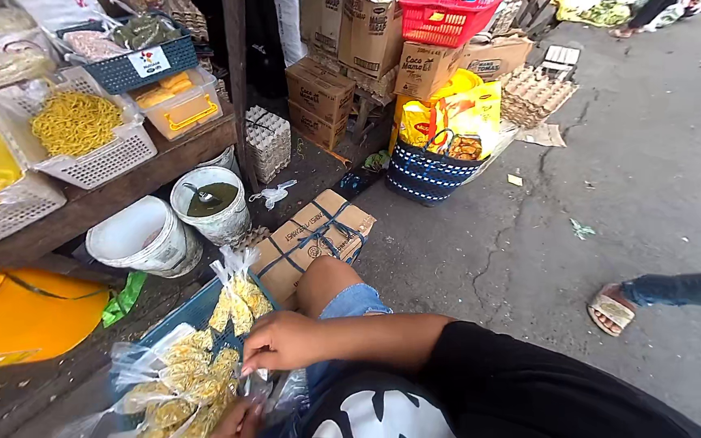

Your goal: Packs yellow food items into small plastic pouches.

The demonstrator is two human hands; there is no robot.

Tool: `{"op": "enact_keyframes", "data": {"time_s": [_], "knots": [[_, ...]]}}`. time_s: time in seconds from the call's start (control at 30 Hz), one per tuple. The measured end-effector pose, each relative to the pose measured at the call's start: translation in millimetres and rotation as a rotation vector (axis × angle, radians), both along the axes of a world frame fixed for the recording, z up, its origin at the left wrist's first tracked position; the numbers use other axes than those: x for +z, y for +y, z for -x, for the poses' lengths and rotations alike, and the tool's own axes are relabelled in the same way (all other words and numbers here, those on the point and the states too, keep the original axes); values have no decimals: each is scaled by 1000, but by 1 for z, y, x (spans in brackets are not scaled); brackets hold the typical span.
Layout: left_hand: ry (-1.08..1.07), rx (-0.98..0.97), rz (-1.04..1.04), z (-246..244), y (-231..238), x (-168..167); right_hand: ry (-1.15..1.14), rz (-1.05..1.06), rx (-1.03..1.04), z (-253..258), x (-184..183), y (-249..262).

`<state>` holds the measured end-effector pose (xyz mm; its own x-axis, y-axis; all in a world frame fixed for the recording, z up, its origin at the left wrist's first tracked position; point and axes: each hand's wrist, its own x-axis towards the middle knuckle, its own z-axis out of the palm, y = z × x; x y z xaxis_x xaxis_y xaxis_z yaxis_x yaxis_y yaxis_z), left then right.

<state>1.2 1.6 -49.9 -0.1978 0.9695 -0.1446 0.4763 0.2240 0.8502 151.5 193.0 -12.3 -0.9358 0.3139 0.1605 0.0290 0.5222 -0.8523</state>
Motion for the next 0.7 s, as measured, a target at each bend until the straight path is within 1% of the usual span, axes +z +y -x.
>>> {"op": "enact_keyframes", "data": {"time_s": [0.07,0.1,0.13,0.2,0.27,0.33,0.4,0.47,0.57,0.63,0.7], "knots": [[32,37,-53,-5,4,-5,-17,-1,50,2,8,5],[43,63,-35,-7,4,-7,-47,-17,85,1,14,7],[53,64,8,-7,3,-7,-81,-30,131,1,21,9],[45,0,151,-2,3,2,-77,-64,186,1,26,17],[6,-21,269,3,5,9,-68,-47,162,2,24,21],[-87,81,292,3,7,11,-105,9,99,4,24,24],[-185,210,280,3,7,11,-102,71,32,6,23,23],[-284,276,230,5,7,6,-92,141,-8,5,21,24],[-409,310,119,3,4,-6,-77,228,-22,0,16,28],[-465,307,80,2,3,-9,-32,238,-57,-5,14,28],[-511,288,36,1,3,-11,34,207,-49,-10,14,26]]}}
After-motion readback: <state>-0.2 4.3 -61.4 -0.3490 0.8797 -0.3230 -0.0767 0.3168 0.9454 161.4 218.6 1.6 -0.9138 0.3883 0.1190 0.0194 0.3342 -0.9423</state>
